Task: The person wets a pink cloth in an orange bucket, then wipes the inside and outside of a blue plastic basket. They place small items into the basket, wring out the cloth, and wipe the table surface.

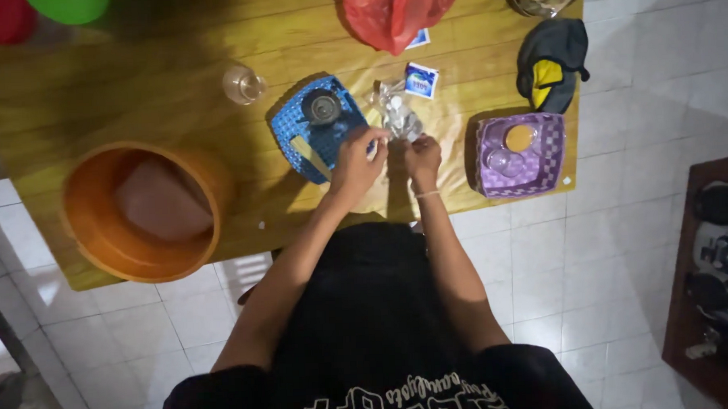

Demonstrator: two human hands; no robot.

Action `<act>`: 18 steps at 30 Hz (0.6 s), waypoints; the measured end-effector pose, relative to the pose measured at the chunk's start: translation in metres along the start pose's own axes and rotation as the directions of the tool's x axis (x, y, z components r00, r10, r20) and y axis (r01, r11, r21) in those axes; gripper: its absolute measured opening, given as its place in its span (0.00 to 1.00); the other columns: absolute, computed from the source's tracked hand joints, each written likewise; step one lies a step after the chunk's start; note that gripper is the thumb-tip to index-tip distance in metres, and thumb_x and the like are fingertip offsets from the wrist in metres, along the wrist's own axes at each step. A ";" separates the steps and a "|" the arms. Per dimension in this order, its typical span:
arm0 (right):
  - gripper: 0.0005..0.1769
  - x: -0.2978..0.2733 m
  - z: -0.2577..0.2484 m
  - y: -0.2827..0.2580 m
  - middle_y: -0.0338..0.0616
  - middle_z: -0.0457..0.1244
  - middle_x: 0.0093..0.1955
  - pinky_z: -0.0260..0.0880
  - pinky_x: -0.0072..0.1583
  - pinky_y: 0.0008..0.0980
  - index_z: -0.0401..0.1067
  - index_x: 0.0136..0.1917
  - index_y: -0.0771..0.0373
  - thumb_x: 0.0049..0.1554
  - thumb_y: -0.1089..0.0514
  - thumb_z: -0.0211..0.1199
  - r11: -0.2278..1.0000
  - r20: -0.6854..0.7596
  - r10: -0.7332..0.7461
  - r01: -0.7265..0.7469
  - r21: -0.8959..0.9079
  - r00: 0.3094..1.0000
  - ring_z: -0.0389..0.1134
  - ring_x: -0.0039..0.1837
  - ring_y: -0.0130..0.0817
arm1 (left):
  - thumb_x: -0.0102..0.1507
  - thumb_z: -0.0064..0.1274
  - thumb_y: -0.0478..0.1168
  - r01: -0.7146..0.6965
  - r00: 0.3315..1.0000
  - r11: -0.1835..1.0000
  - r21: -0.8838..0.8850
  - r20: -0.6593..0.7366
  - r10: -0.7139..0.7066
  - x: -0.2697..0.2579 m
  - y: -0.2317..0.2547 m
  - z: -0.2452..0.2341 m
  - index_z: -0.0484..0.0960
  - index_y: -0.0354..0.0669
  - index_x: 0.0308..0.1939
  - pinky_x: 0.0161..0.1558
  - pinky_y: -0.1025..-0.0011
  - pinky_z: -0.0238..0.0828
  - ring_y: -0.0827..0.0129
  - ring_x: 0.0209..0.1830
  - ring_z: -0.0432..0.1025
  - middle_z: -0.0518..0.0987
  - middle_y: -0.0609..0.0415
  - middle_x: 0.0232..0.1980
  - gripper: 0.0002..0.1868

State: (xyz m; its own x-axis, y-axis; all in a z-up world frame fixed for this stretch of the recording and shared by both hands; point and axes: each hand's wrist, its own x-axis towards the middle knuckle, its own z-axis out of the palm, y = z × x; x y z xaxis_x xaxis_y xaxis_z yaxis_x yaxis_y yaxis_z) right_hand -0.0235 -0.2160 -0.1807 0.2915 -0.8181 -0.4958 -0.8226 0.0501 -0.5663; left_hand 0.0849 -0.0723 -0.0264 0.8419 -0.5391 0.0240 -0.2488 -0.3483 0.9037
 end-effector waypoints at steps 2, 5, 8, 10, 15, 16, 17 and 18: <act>0.16 -0.029 -0.014 -0.008 0.49 0.72 0.44 0.71 0.58 0.47 0.77 0.48 0.59 0.52 0.47 0.70 1.000 0.051 0.029 -0.029 0.000 0.998 0.73 0.56 0.52 | 0.57 0.55 0.33 -0.170 0.984 0.970 0.175 -0.017 0.175 0.020 -0.001 0.005 0.82 0.50 0.41 0.46 0.58 0.75 0.52 0.44 0.77 0.81 0.50 0.38 0.10; 0.18 -0.042 -0.027 -0.011 0.49 0.71 0.45 0.72 0.58 0.47 0.77 0.50 0.56 0.51 0.44 0.71 0.999 0.109 0.049 -0.049 0.000 0.993 0.73 0.56 0.52 | 0.56 0.55 0.36 -0.297 0.942 0.813 0.500 0.018 0.334 0.044 -0.039 0.039 0.80 0.45 0.43 0.58 0.59 0.65 0.57 0.52 0.71 0.78 0.51 0.43 0.12; 0.19 -0.035 -0.030 -0.005 0.48 0.71 0.45 0.72 0.57 0.46 0.77 0.50 0.53 0.51 0.42 0.71 0.999 0.126 0.046 -0.045 -0.009 0.991 0.73 0.56 0.52 | 0.56 0.57 0.40 -0.255 0.961 0.695 0.672 0.094 0.261 0.059 -0.092 0.080 0.81 0.39 0.47 0.70 0.57 0.54 0.58 0.55 0.69 0.80 0.49 0.45 0.16; 0.19 -0.028 -0.039 -0.008 0.49 0.71 0.45 0.73 0.57 0.46 0.76 0.50 0.51 0.51 0.40 0.71 0.999 0.134 0.043 -0.042 -0.012 0.990 0.73 0.56 0.52 | 0.55 0.60 0.40 -0.250 0.967 0.666 0.703 0.146 0.210 0.066 -0.122 0.099 0.82 0.38 0.46 0.71 0.55 0.50 0.58 0.52 0.70 0.81 0.50 0.42 0.17; 0.24 -0.018 -0.076 -0.029 0.57 0.71 0.49 0.69 0.59 0.57 0.69 0.62 0.58 0.56 0.46 0.65 0.981 0.179 -0.148 0.167 -0.097 0.973 0.72 0.57 0.62 | 0.64 0.56 0.38 -0.049 0.998 0.930 0.365 0.065 0.027 0.059 -0.041 0.043 0.80 0.53 0.61 0.57 0.53 0.71 0.46 0.50 0.76 0.82 0.43 0.43 0.21; 0.24 -0.024 -0.084 -0.038 0.57 0.71 0.49 0.69 0.59 0.57 0.69 0.62 0.58 0.56 0.46 0.65 0.981 0.187 -0.146 0.167 -0.098 0.971 0.72 0.57 0.62 | 0.64 0.56 0.38 -0.042 0.998 0.929 0.369 0.063 0.020 0.046 -0.032 0.041 0.80 0.53 0.61 0.57 0.53 0.71 0.46 0.50 0.76 0.82 0.43 0.43 0.21; 0.24 -0.029 -0.090 -0.048 0.56 0.71 0.49 0.70 0.57 0.56 0.66 0.64 0.57 0.56 0.50 0.65 0.967 0.173 -0.208 0.229 -0.110 0.963 0.72 0.56 0.61 | 0.63 0.58 0.37 -0.058 0.998 0.947 0.314 0.045 0.047 0.035 -0.022 0.037 0.81 0.57 0.61 0.53 0.58 0.75 0.49 0.49 0.78 0.83 0.46 0.44 0.21; 0.26 -0.035 -0.097 -0.058 0.56 0.71 0.49 0.70 0.56 0.55 0.64 0.67 0.57 0.57 0.54 0.64 0.949 0.160 -0.270 0.290 -0.123 0.950 0.72 0.56 0.60 | 0.63 0.59 0.37 -0.076 0.997 0.963 0.259 0.026 0.072 0.024 -0.013 0.033 0.83 0.60 0.60 0.49 0.62 0.78 0.53 0.47 0.80 0.84 0.49 0.45 0.21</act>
State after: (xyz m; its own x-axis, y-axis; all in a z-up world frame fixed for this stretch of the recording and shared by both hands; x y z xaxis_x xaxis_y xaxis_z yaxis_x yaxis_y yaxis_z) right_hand -0.0332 -0.2460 -0.0667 0.5766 -0.6990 -0.4230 -0.7561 -0.2604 -0.6005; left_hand 0.0926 -0.1065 -0.0518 0.8091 -0.5824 0.0780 -0.4280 -0.4931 0.7574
